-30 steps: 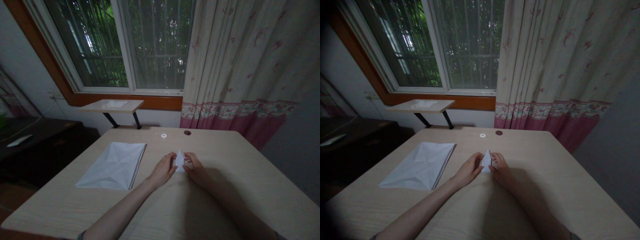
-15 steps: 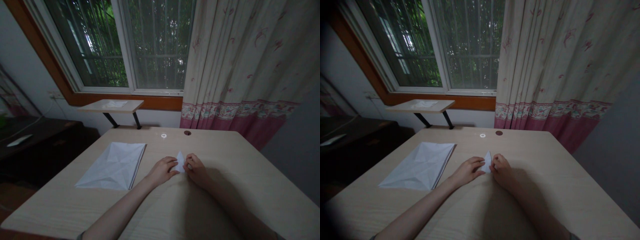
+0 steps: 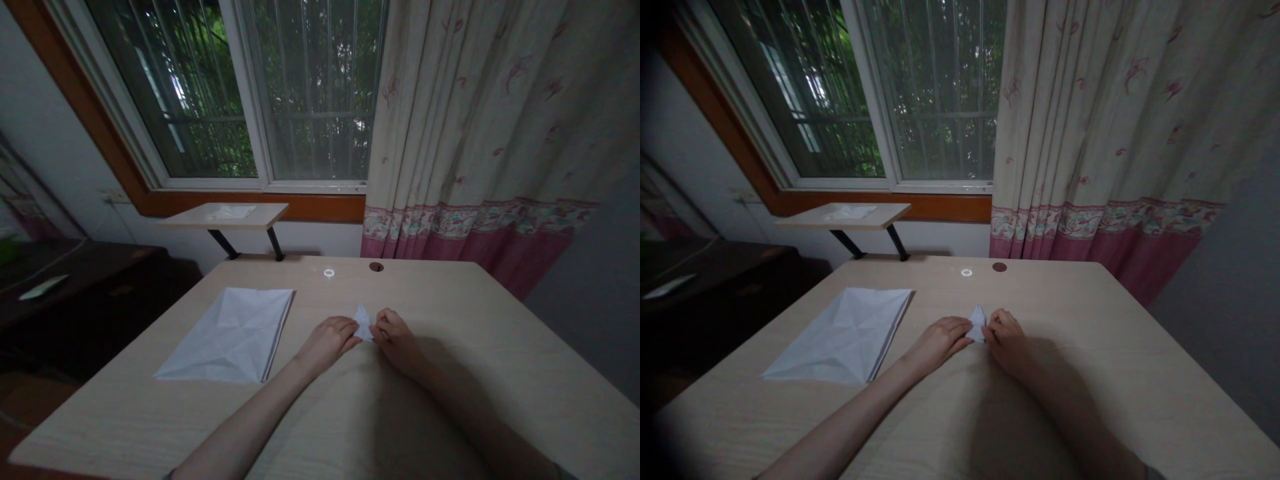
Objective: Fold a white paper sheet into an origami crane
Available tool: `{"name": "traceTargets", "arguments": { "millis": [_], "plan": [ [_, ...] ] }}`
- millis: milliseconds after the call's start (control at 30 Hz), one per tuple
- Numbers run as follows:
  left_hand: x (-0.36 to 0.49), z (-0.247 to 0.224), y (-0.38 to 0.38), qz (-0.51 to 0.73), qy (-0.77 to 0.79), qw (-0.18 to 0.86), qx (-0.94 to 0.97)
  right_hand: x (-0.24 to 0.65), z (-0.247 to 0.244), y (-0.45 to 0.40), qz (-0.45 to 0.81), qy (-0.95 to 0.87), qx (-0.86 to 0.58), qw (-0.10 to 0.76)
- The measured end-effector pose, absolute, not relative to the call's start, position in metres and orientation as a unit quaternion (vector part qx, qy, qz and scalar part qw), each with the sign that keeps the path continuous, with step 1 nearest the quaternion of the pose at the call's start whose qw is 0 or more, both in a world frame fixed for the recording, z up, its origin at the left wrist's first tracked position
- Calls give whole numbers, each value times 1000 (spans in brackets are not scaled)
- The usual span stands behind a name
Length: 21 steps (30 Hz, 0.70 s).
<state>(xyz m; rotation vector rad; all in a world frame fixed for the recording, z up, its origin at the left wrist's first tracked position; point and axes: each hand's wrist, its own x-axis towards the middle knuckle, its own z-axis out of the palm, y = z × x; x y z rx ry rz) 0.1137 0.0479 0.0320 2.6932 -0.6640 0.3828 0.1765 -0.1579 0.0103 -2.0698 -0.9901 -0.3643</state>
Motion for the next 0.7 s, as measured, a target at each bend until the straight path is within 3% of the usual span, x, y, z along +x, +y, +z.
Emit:
{"name": "traceTargets", "arguments": {
  "millis": [433,700],
  "plan": [
    [113,29,46,143,-236,202,940,180,12,-159,-92,-389,-796,454],
    [112,24,47,211,-252,200,923,179,12,-162,-79,-406,-771,485]
  ]
}}
